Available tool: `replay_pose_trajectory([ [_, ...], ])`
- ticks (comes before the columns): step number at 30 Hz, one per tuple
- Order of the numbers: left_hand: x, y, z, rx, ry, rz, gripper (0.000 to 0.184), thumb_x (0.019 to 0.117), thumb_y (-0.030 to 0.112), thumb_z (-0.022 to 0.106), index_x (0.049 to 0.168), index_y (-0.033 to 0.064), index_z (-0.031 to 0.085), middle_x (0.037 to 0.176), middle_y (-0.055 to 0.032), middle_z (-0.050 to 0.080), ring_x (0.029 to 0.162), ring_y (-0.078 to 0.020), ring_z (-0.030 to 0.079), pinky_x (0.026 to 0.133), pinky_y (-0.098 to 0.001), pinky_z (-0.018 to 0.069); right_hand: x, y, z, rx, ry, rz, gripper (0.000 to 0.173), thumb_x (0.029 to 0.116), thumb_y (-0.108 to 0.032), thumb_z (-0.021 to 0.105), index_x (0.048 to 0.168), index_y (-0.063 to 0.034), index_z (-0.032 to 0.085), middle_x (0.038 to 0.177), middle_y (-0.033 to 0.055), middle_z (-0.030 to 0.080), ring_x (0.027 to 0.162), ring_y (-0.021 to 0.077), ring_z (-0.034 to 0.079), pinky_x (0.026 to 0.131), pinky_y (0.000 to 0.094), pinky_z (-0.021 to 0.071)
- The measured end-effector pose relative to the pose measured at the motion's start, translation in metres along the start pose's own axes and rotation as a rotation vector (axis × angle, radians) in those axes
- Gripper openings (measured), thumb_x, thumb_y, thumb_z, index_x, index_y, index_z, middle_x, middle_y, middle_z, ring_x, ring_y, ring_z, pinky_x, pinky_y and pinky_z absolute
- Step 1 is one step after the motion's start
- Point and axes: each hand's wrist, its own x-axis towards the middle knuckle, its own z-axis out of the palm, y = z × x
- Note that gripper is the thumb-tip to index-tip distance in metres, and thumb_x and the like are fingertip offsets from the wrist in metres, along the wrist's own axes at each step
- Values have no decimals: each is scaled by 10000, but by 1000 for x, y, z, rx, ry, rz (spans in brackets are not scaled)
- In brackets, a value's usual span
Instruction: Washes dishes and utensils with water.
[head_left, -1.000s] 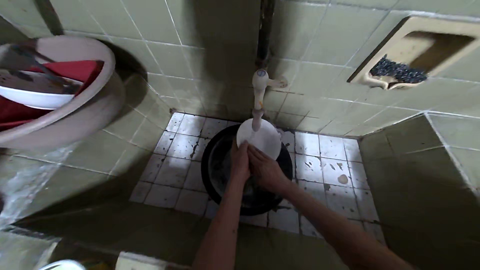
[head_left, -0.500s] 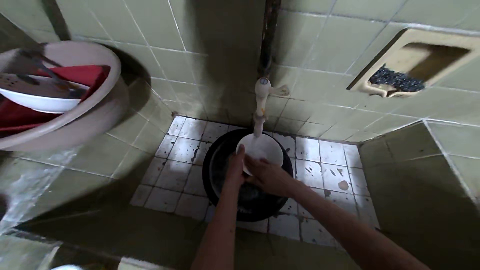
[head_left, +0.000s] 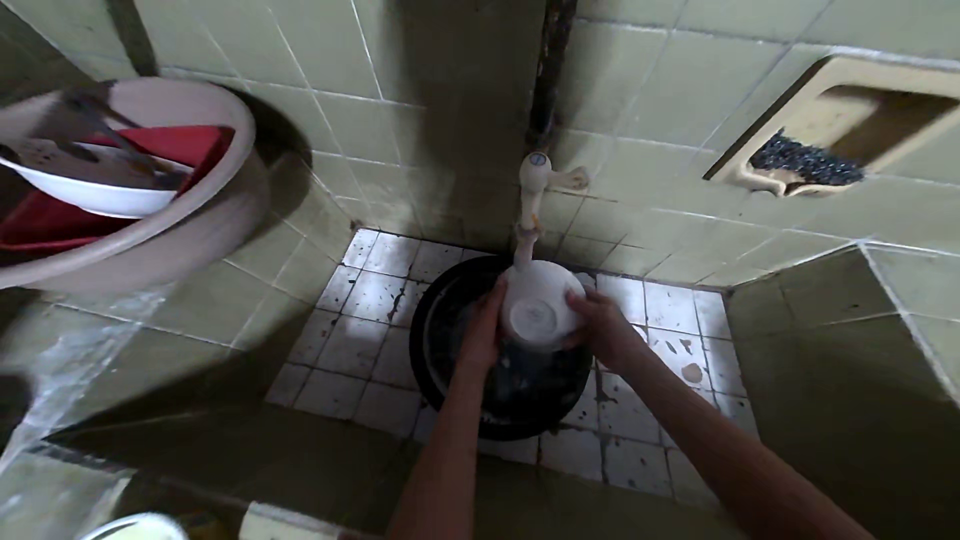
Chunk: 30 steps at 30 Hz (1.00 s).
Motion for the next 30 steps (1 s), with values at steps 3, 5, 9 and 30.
replay_pose_trajectory([
  [3,-3,6,-3,-50,-17,13,458,1079,387,484,1371,43,559,1185,-140,679,1030,-221,679,897,-423,576,33,4,4,-245,77,120,517,1095,-510,347,1401,-118,489,1087,193,628,776,298,622,578,452,516],
  [5,-5,8,-2,-86,16,34,441,1102,338,433,1413,34,510,1239,-152,646,1070,-216,654,936,-417,552,49,0,15,-447,51,108,642,1100,-545,266,1467,-61,475,1278,293,581,1042,420,618,804,599,513],
  [9,-3,8,3,-183,140,111,416,1119,295,379,1413,20,483,1218,-143,632,1050,-189,646,919,-394,550,56,-28,61,-889,35,-124,675,1005,-560,549,1366,10,580,1338,302,585,1252,490,554,985,702,431],
  [30,-10,23,8,202,97,-223,881,1020,721,200,1440,-5,467,1268,-254,595,1103,-345,604,943,-505,500,11,23,18,-750,169,-670,443,935,112,573,1377,88,572,1312,303,631,1194,447,638,1026,585,490],
])
